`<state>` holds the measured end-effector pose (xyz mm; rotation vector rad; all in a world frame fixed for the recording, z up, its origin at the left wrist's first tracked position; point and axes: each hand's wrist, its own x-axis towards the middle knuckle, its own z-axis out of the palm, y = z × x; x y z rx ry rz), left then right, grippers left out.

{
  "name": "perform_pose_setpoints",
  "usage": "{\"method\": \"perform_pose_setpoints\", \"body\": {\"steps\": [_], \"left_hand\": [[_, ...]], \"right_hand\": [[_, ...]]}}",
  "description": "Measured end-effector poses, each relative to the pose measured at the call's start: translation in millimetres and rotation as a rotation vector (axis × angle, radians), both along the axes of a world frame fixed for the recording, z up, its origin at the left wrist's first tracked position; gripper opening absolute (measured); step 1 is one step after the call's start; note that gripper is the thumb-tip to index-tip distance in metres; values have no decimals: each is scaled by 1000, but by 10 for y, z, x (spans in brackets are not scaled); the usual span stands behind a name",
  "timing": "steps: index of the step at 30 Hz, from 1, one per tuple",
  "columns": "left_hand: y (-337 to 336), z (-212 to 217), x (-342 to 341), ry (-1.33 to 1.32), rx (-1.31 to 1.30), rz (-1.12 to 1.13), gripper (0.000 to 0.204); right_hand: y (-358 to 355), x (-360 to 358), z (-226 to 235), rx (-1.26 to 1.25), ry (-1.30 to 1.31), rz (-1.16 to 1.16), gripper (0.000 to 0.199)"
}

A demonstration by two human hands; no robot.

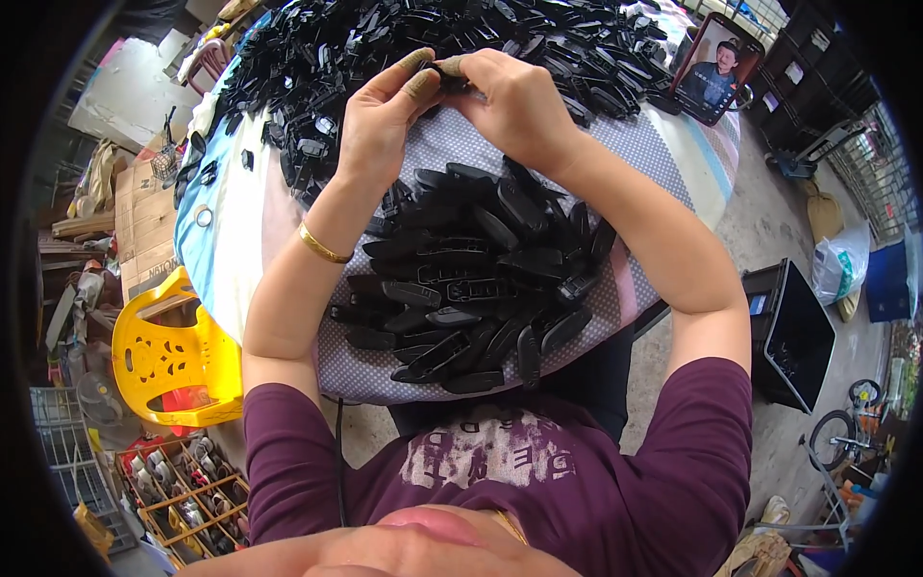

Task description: Manually sort and inspect small black plastic components on a table.

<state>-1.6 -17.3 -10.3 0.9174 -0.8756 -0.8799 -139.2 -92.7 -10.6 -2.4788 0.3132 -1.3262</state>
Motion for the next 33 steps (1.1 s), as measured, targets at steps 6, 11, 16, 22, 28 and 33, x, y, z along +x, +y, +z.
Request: {"method": "perform_pose_setpoints", "body": {"steps": [6,11,16,22,28,33], "left_hand": [[-13,52,101,-61,-50,-131,26],[59,130,43,-219,-101,-95,22],[80,208,52,-280,-71,-119,23],[234,498,-185,-1097,153,-576,36],[-229,345,-493,-1317,136,-363,23],[-782,-130,-663,-1702,-242,-91,26]], "right_hand": [[-93,7,13,787,233,220,30],[-30,32,-79,683,31,320,29],[-274,-66,129,422,400,319,29],[-1338,-571,-83,126,484,-338,24],[-1354,-486,-272,-53,661,-455,20],[-1211,-440,-248,-37,653,-604,20]]}}
